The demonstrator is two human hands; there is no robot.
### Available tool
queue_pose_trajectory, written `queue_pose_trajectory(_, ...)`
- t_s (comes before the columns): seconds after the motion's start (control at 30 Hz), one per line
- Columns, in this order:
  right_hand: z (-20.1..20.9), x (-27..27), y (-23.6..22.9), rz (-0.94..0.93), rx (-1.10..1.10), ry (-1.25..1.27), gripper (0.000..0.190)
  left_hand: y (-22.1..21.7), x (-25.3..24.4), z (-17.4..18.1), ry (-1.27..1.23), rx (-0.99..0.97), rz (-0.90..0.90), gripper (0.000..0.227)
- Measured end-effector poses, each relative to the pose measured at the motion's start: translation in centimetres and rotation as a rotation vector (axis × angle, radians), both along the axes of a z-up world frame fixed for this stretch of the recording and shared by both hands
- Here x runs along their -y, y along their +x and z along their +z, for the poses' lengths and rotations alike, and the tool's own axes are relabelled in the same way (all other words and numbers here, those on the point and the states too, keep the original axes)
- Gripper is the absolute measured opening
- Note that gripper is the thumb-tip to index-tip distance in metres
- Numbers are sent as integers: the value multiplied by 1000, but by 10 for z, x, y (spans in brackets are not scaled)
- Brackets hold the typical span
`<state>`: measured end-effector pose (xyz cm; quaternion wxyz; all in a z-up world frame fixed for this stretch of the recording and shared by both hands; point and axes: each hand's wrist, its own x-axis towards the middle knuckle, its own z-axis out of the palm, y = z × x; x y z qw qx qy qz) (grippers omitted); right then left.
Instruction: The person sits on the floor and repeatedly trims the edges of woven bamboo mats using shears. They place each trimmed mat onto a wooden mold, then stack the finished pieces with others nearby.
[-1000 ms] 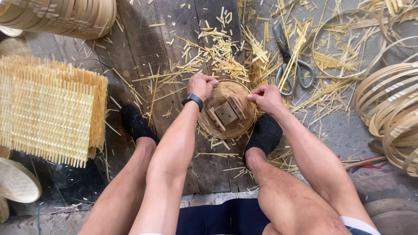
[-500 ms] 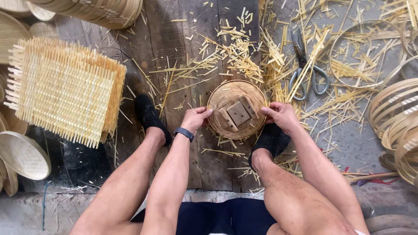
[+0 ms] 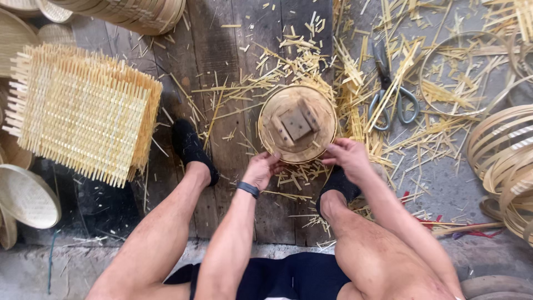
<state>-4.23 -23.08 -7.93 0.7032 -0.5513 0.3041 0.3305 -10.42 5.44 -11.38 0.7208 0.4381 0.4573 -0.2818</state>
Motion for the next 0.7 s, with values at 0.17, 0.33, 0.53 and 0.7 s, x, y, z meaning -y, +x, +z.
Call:
queue_pose_trajectory(0.17, -40, -12, -16, 10, -12, -139, 23, -11, 19, -19, 209, 20, -126, 21)
queue_pose_trajectory(0.33, -38, -14, -15, -12, -10, -136, 23, -3, 24, -10, 332, -14, -227, 25)
queue_pose_trajectory(0.53, 29, -11, 11, 271, 322, -445, 81, 42, -11, 75, 309, 532, -246, 42)
queue_pose_trajectory(0.7, 67, -32, 37, 207, 503, -264, 121, 75, 9, 136, 674, 811, -621, 45)
